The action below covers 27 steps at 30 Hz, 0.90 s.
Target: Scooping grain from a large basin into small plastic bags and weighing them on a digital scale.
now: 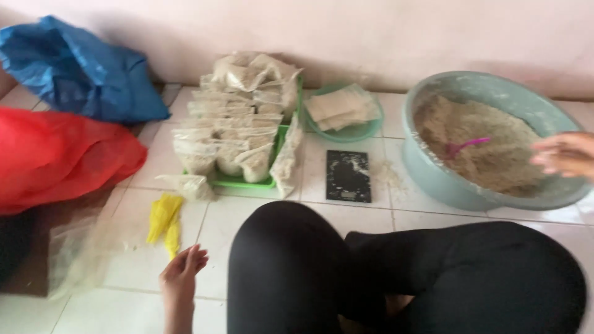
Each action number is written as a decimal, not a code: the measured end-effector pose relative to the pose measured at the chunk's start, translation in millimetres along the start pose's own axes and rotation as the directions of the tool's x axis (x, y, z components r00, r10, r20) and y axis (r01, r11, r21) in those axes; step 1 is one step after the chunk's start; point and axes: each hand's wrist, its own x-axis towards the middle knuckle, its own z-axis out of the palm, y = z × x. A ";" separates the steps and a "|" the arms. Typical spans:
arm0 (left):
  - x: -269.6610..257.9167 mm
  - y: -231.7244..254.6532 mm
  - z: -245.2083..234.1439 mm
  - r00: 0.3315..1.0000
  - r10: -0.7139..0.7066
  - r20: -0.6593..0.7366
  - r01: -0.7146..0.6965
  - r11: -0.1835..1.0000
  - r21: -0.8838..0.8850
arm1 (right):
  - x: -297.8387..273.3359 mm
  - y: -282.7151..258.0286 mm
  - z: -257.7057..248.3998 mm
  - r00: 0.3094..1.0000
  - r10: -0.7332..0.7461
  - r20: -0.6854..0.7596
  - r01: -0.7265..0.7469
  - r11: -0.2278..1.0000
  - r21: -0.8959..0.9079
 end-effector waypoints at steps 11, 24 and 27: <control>-1.1 116.5 153.9 0.937 0.347 0.050 -0.350 0.933 0.086 | -84.1 -151.7 68.7 0.993 0.108 -0.044 -0.111 0.990 -0.082; -120.3 71.9 648.5 0.373 -0.366 0.852 0.643 0.764 0.047 | 48.0 -106.4 137.1 0.899 -0.182 -0.398 0.314 0.902 0.295; -132.6 63.1 672.0 0.162 -0.448 0.879 0.814 0.564 0.138 | 63.9 -90.1 134.9 0.949 -0.161 -0.272 0.223 0.951 0.214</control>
